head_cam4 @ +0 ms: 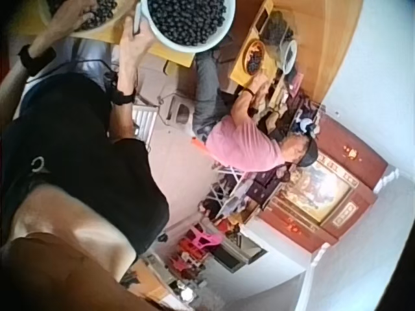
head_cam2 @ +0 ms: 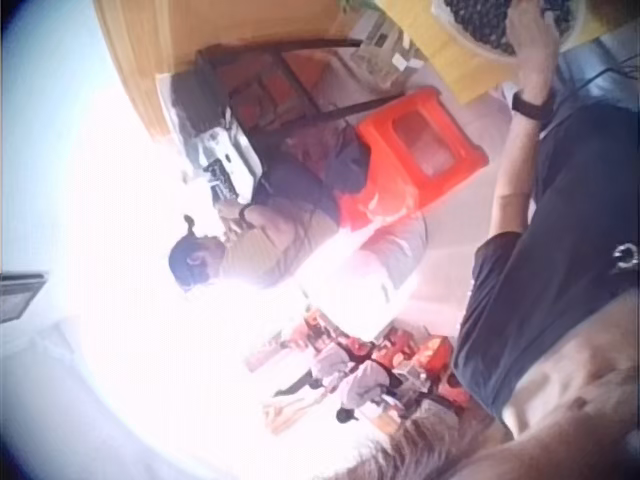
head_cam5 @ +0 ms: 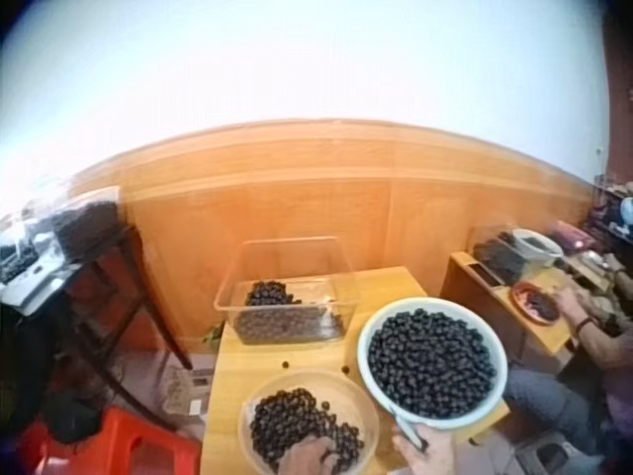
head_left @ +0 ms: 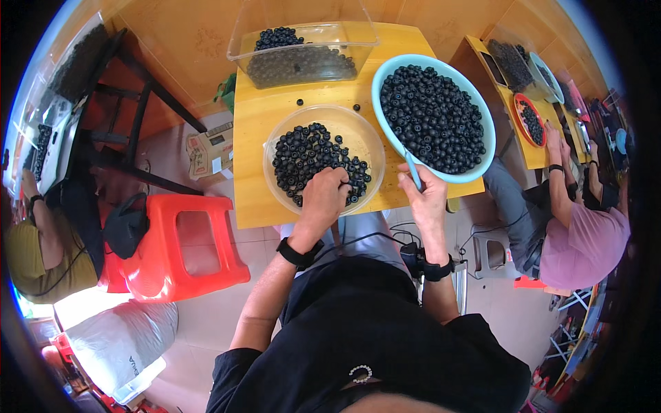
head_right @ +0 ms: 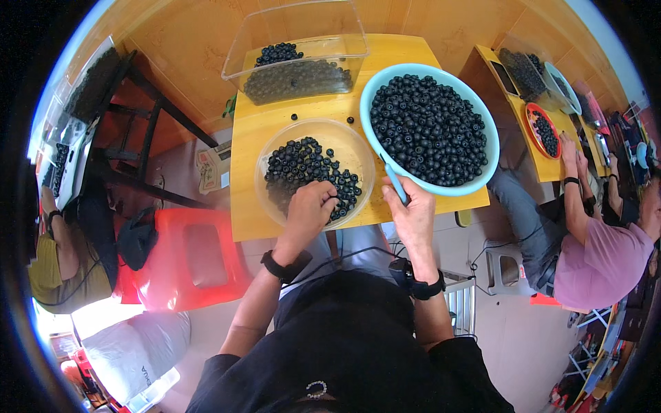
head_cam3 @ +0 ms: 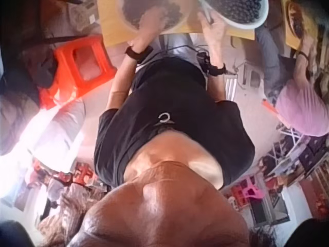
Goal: Sorting and processing blueberries or small round components using a handheld plastic scoop.
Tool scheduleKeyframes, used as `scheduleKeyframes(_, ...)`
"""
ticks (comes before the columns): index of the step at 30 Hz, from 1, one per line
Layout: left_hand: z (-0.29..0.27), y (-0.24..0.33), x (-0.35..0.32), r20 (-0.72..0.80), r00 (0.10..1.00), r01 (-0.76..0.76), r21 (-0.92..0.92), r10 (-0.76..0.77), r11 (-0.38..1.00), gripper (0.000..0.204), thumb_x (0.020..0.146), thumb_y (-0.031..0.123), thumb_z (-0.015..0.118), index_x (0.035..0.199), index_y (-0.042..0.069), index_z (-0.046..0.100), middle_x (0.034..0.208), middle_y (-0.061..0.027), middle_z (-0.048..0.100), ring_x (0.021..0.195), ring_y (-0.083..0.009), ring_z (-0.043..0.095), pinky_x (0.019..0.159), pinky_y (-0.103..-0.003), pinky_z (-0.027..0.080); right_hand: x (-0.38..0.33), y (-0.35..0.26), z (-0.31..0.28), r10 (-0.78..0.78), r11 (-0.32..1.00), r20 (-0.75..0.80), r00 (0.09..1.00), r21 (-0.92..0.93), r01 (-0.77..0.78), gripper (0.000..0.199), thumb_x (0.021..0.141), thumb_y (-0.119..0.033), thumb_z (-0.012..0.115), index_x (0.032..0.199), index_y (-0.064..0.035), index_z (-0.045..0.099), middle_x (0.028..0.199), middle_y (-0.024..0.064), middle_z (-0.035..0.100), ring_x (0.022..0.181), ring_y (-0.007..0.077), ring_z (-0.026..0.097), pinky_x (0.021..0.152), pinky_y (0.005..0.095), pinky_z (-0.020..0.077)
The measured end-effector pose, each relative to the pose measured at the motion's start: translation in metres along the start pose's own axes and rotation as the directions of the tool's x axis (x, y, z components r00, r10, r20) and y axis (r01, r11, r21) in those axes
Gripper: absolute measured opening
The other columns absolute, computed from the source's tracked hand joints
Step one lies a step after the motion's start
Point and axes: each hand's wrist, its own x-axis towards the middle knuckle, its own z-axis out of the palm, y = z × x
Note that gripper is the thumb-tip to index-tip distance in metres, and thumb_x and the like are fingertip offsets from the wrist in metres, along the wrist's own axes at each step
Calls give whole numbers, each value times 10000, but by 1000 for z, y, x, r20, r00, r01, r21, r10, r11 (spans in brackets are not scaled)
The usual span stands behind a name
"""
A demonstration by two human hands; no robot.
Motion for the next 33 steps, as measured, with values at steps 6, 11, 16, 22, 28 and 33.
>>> scheduleKeyframes(6, -18, -6, -3, 140, 973, 228, -460, -183, 858, 90, 818, 43, 603, 901, 22, 631, 829, -47, 633, 723, -137, 622, 645, -253, 498, -11, -12, 3, 35, 997, 11, 999, -71, -34, 172, 803, -71, 647, 951, 17, 653, 638, -34, 535, 583, 30, 442, 529, 196, 363)
scheduleKeyframes(11, -44, -7, -17, 385, 910, 392, -920, -151, 17, 164, 870, 44, 564, 1029, 5, 571, 944, -84, 616, 767, -134, 617, 708, -236, 523, -16, -27, 14, -191, 981, 196, 962, 17, 192, 198, 815, -90, 629, 975, 26, 642, 748, 68, 638, 612, 92, 554, 553, 235, 420)
scheduleKeyframes(16, -44, -14, -31, 377, 922, 352, -911, -89, -213, 194, 860, 58, 588, 1048, 20, 561, 947, -90, 612, 786, -128, 612, 712, -234, 519, -21, -42, 29, -342, 927, 346, 874, -31, 375, 196, 815, -119, 620, 970, -2, 647, 755, 112, 637, 552, 184, 570, 495, 277, 423)
scheduleKeyframes(22, -36, -17, -33, 347, 938, 324, -891, -17, -318, 181, 862, 56, 590, 1041, 33, 584, 904, -50, 635, 784, -118, 632, 702, -229, 543, -28, -52, 35, -358, 888, 414, 837, -126, 442, 185, 802, -153, 641, 938, -29, 656, 687, 99, 606, 526, 203, 568, 484, 295, 430)
scheduleKeyframes(28, -36, -15, -33, 343, 939, 327, -881, 14, -342, 137, 866, 56, 585, 1000, 38, 565, 886, -47, 624, 768, -111, 623, 695, -231, 542, -27, -52, 35, -374, 863, 411, 831, -173, 474, 190, 805, -172, 644, 936, -36, 660, 666, 89, 595, 515, 191, 567, 484, 299, 438)
scheduleKeyframes(33, -36, -16, -35, 342, 940, 320, -884, -4, -342, 128, 865, 55, 587, 989, 41, 561, 868, -52, 624, 764, -111, 623, 684, -226, 540, -26, -51, 34, -380, 861, 404, 832, -174, 478, 192, 806, -177, 646, 936, -36, 660, 661, 85, 591, 509, 190, 564, 481, 298, 437)
